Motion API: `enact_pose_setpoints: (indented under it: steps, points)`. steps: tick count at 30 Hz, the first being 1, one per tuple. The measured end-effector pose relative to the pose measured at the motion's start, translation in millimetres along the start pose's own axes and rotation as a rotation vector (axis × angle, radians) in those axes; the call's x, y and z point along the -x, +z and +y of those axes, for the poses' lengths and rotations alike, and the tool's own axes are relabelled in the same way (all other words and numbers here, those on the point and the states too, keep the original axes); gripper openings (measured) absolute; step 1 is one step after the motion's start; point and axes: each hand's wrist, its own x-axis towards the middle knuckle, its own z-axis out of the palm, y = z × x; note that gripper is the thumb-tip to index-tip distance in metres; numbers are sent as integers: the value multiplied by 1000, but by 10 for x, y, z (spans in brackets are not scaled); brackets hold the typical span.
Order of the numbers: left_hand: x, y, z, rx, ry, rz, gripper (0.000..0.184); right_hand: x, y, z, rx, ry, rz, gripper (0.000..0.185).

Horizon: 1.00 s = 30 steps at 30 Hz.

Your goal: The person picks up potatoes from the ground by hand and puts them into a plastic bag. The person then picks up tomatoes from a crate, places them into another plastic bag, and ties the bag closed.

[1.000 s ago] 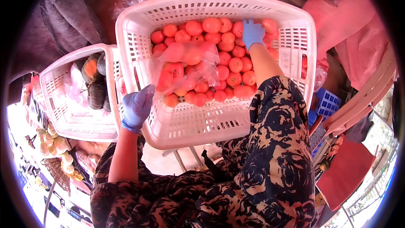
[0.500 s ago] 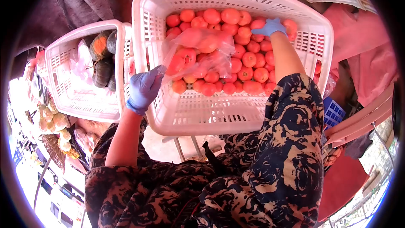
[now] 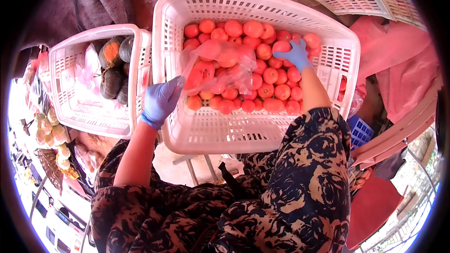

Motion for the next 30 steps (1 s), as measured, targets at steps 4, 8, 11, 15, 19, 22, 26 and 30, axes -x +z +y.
enact_pose_setpoints:
  steps: [4,8,11,15,19,22,26,30]
  points:
    - [30,9,-18,0,-5,25,20,823,-339,-242,-1182,139,-206,63]
    - [-11,16,-41,-43,54,62,18,1031,-306,-181,-1364,140,-235,55]
    - [14,54,-39,-15,60,96,17,1244,-401,-590,-1483,109,-390,57]
    - [2,39,-31,-18,4,46,16,1543,-524,-1488,-1325,-10,-741,51]
    - [41,95,-35,29,-7,47,17,1588,-191,-2215,-1350,153,-843,48]
    - [30,90,-37,3,6,40,18,1451,55,-2241,-1411,130,-682,33]
    - [25,47,-40,-11,35,52,18,1287,-45,-1616,-840,-346,255,17]
    - [50,48,-52,-6,4,59,20,899,306,-883,-517,-258,234,35]
